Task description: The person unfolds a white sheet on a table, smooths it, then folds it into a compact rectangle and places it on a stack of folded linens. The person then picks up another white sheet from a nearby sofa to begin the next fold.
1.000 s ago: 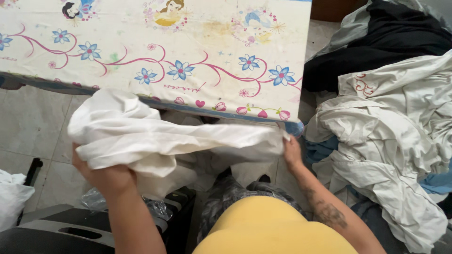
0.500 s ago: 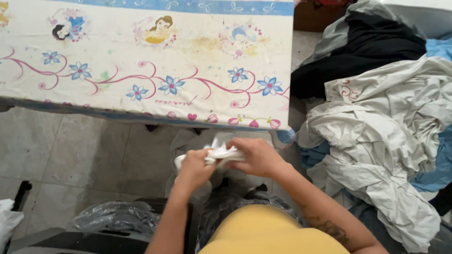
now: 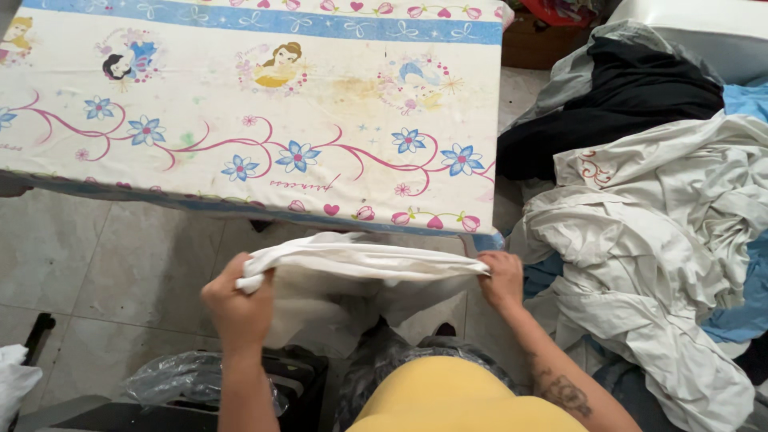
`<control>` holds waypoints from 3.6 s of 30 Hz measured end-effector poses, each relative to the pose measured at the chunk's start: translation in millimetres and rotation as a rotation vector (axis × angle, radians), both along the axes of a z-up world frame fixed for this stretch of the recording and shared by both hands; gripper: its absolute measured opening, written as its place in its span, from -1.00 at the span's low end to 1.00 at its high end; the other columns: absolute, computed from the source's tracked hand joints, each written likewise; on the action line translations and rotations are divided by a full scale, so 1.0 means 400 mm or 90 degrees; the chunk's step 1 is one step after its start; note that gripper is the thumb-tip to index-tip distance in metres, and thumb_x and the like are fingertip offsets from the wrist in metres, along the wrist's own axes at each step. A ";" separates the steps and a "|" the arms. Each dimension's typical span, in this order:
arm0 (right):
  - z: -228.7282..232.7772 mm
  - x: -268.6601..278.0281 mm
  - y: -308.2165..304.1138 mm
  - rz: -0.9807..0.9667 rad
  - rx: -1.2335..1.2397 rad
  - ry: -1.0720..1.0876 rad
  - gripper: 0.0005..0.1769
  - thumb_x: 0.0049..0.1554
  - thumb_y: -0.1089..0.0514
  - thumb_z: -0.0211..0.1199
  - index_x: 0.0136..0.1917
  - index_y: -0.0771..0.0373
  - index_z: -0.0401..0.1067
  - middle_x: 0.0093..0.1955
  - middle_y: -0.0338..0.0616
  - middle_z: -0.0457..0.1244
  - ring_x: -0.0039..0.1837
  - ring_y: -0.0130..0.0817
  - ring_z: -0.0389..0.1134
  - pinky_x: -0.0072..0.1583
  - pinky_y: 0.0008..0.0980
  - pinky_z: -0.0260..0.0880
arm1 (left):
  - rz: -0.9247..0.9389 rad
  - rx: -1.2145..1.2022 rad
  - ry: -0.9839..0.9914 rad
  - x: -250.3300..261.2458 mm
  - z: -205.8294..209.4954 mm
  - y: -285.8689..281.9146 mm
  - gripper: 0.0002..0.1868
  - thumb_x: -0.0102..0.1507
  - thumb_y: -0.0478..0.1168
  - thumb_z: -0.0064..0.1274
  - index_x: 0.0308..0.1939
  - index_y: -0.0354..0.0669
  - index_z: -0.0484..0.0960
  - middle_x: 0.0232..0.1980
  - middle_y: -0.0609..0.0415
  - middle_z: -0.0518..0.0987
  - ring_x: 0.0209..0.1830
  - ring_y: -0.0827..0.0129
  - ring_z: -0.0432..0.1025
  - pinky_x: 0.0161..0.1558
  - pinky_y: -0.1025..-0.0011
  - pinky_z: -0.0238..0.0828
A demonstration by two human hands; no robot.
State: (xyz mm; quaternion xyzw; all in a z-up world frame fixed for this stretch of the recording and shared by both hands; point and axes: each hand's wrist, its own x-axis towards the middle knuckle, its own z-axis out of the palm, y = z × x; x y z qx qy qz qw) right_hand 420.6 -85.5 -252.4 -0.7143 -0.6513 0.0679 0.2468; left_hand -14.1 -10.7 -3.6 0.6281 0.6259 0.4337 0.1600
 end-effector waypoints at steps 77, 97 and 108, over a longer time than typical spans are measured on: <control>-0.095 0.320 1.232 -0.319 -0.044 0.120 -0.57 0.18 -0.06 0.28 0.16 0.30 0.43 -0.02 0.03 0.29 0.04 -0.05 0.30 0.09 -0.12 0.31 | -0.077 -0.119 0.436 -0.055 -0.606 1.863 -0.69 0.34 -0.09 0.08 0.13 -0.02 0.67 -0.20 -0.25 0.65 -0.16 -0.23 0.52 -0.13 -0.06 0.44; -0.143 0.550 1.628 -0.506 0.040 0.092 -0.66 0.29 -0.07 0.26 0.21 0.10 0.33 0.05 0.07 0.39 0.07 0.14 0.41 0.08 0.05 0.34 | 0.001 -0.159 0.477 0.086 -0.726 2.075 -0.68 0.44 0.08 0.04 -0.10 -0.05 0.72 -0.20 -0.22 0.66 -0.16 -0.22 0.53 -0.12 -0.06 0.43; -0.174 0.642 1.686 -0.333 0.191 0.003 -0.93 0.39 0.19 0.10 0.10 0.18 0.24 0.04 -0.08 0.36 0.07 0.07 0.41 0.09 -0.02 0.36 | 0.011 -0.093 0.500 0.082 -0.750 2.145 -0.67 0.54 0.00 0.04 -0.17 -0.12 0.66 -0.24 -0.19 0.65 -0.16 -0.15 0.54 -0.10 0.02 0.43</control>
